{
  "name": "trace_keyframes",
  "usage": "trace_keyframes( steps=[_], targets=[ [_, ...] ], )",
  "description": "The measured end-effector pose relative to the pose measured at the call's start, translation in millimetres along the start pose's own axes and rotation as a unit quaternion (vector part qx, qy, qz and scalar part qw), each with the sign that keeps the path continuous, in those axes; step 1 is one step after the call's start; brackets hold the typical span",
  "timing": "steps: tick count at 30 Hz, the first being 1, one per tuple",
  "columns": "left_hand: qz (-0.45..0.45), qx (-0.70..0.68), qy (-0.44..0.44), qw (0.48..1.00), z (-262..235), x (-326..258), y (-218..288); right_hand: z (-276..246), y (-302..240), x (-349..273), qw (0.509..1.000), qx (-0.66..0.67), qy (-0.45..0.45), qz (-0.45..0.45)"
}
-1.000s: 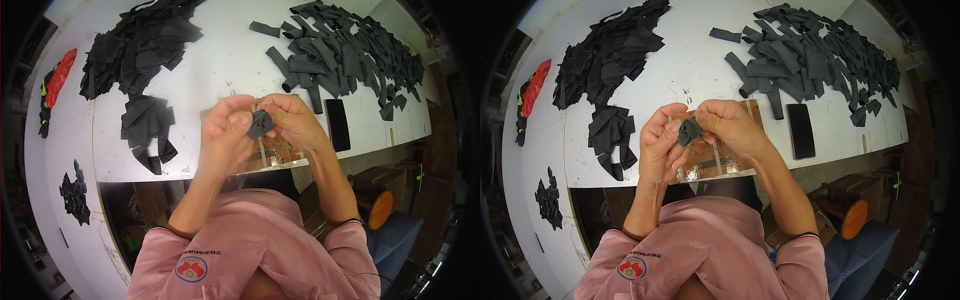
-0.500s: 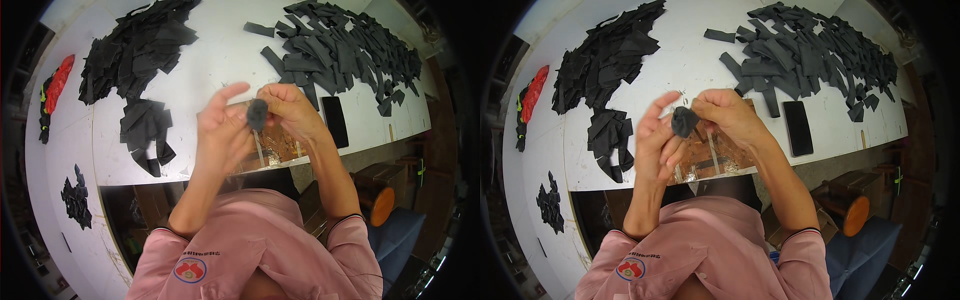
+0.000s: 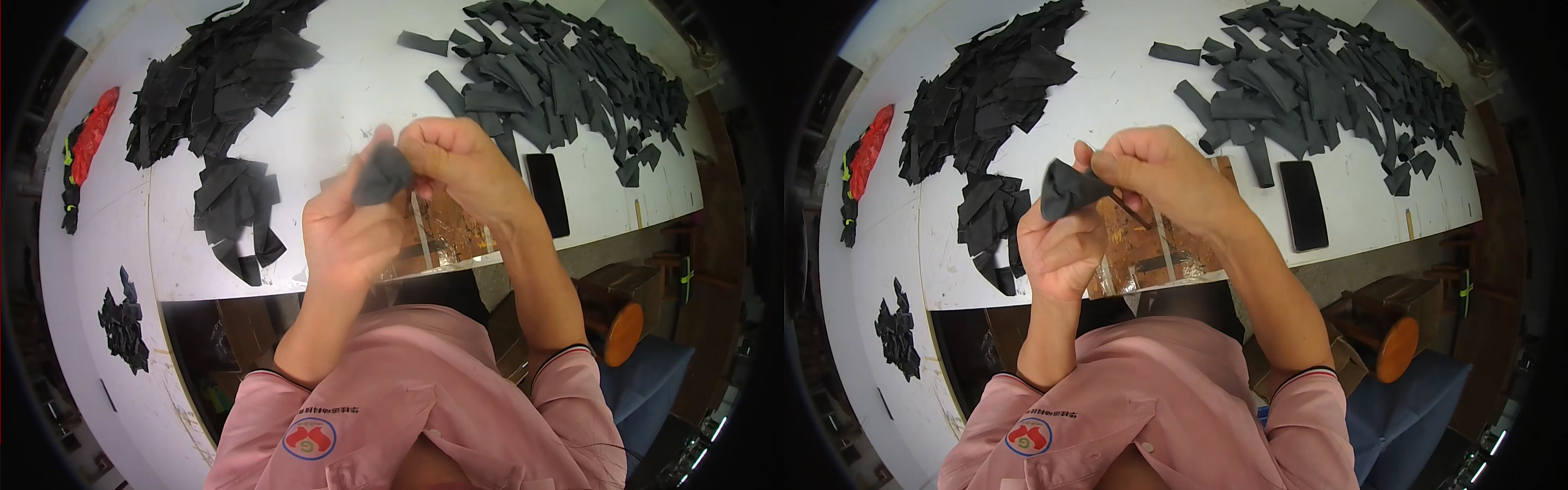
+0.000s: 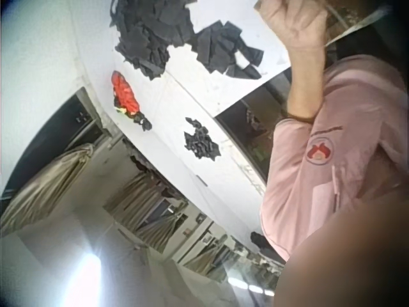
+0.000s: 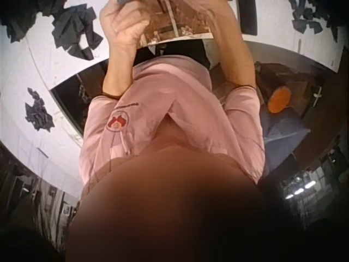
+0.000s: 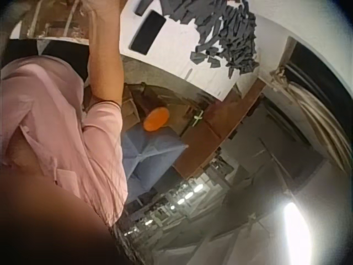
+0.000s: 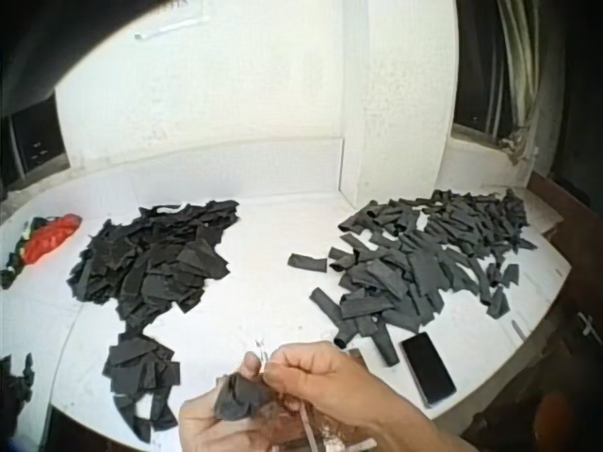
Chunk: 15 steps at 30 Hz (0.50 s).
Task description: Processing small black fabric strips by folding and pressing them against a template.
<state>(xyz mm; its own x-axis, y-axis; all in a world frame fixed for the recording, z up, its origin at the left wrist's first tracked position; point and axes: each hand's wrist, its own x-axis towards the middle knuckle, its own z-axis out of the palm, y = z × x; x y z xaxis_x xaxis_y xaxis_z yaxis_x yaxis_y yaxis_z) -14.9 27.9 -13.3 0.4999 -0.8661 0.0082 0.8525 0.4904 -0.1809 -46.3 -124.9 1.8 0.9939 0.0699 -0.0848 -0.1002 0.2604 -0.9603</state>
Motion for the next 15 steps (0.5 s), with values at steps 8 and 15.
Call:
trace_keyframes(
  steps=[8,15],
  targets=[
    [0.105,0.389,0.079,0.912,-21.5,1.5,-14.2,-23.1,41.9,-9.0,0.994,0.101,0.002,0.028],
    [0.297,0.803,-0.031,0.517,1.3,5.7,-4.4,-17.8,19.6,-15.8,0.987,-0.129,0.082,-0.055]
  ],
)
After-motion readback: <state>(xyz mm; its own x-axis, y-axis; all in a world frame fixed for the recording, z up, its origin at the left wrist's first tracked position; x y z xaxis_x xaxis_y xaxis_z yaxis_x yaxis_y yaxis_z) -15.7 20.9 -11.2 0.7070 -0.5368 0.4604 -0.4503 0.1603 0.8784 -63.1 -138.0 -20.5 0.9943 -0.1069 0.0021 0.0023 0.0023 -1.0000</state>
